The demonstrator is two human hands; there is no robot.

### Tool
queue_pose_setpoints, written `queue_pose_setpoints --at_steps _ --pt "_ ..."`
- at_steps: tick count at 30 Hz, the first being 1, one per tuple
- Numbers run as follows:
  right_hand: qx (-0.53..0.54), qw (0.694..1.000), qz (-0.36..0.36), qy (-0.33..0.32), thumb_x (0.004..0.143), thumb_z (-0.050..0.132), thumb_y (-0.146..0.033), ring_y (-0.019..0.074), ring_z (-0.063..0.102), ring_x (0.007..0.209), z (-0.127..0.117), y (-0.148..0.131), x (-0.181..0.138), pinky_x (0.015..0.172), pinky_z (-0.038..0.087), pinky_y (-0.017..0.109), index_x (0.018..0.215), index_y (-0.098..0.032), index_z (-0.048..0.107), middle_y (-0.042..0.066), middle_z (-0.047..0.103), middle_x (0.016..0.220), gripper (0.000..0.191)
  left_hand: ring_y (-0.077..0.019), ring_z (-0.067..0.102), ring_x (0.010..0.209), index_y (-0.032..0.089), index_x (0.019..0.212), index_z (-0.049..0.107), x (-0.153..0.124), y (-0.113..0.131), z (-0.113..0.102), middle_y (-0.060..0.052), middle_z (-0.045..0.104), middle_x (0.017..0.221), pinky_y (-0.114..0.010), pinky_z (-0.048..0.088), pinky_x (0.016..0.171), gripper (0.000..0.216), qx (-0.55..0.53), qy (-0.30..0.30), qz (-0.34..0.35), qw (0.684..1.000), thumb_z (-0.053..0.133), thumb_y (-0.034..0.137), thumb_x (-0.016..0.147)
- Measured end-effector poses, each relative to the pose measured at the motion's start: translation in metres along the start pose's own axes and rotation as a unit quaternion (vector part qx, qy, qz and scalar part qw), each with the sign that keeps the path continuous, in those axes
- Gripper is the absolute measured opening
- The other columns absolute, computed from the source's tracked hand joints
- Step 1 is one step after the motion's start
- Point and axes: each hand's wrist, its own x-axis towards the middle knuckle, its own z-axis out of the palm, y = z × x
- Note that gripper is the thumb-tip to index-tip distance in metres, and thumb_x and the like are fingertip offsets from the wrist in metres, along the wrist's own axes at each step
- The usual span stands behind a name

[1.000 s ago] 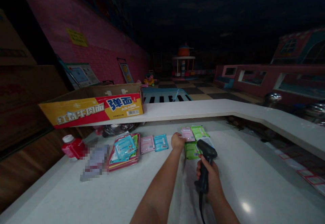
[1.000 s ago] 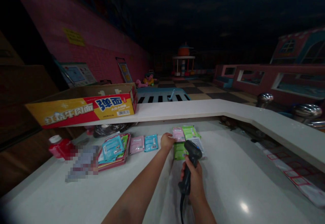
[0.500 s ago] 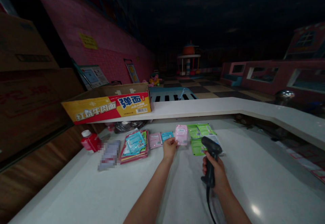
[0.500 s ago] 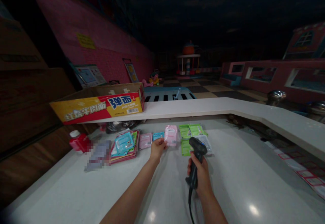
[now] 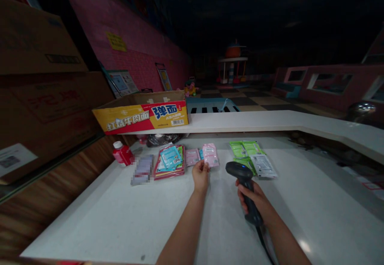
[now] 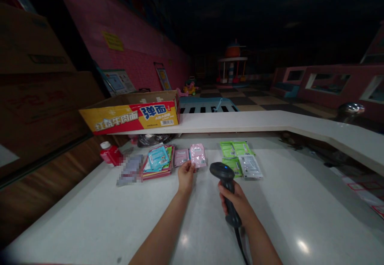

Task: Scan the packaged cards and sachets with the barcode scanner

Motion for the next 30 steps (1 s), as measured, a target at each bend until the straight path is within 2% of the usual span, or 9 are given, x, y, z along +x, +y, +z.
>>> queue_pose_setpoints --at_steps 3,6,12,19,26,30 --pt "0.003 1.0 0.002 0.003 0.07 0.076 -0.051 0.0088 0.046 0.031 -0.001 -0.002 -0.001 0.029 0.035 0.017 0.089 -0.022 0.055 -0.007 0.056 0.051 0.041 -0.01 0.044 0.053 0.018 0.058 0.052 -0.001 -0.001 -0.001 0.004 0.046 0.053 -0.021 0.035 0.055 0.024 0.017 0.013 0.012 1.0 0.058 0.036 0.073" --pt "0.012 1.0 -0.001 0.005 0.07 0.077 -0.05 0.009 0.046 0.031 -0.002 -0.003 -0.001 0.029 0.037 0.018 0.088 -0.021 0.055 -0.007 0.056 0.051 0.04 -0.0109 0.046 0.055 0.017 0.067 0.059 0.0 -0.004 -0.002 0.003 0.05 0.057 -0.022 0.036 0.056 0.022 0.022 0.013 0.013 1.0 0.057 0.037 0.074" --pt "0.017 1.0 -0.001 0.0 0.069 0.078 -0.052 0.0091 0.046 0.031 -0.002 -0.002 -0.001 0.028 0.035 0.018 0.089 -0.021 0.056 -0.007 0.056 0.051 0.043 -0.0115 0.048 0.055 0.015 0.078 0.064 0.0 -0.007 -0.001 0.001 0.057 0.061 -0.023 0.039 0.056 0.031 -0.001 0.003 0.008 1.0 0.061 0.046 0.075" --pt "0.044 0.998 -0.015 0.034 0.067 0.079 -0.053 0.0094 0.05 0.033 -0.007 -0.002 0.004 0.029 0.039 0.018 0.091 -0.021 0.058 -0.007 0.057 0.053 0.045 -0.0116 0.05 0.053 0.013 0.083 0.068 0.0 -0.012 0.001 0.0 0.061 0.061 -0.022 0.04 0.055 0.03 0.01 -0.038 -0.005 0.999 0.064 0.041 0.074" --pt "0.058 0.997 -0.027 0.051 0.066 0.08 -0.052 0.0093 0.05 0.032 -0.007 0.0 0.007 0.029 0.037 0.018 0.091 -0.021 0.058 -0.007 0.058 0.052 0.046 -0.0118 0.053 0.049 0.013 0.081 0.068 0.011 -0.013 0.004 -0.001 0.062 0.059 -0.022 0.041 0.051 0.02 0.046 0.02 -0.021 0.999 0.06 0.03 0.077" --pt "0.056 0.997 -0.026 0.051 0.067 0.079 -0.052 0.0096 0.05 0.033 -0.009 0.002 0.007 0.028 0.036 0.018 0.091 -0.021 0.058 -0.007 0.058 0.052 0.045 -0.0141 0.061 0.052 0.012 0.092 0.068 0.013 -0.015 0.007 -0.002 0.065 0.063 -0.024 0.048 0.054 0.02 0.052 0.063 -0.046 0.996 0.059 0.023 0.078"
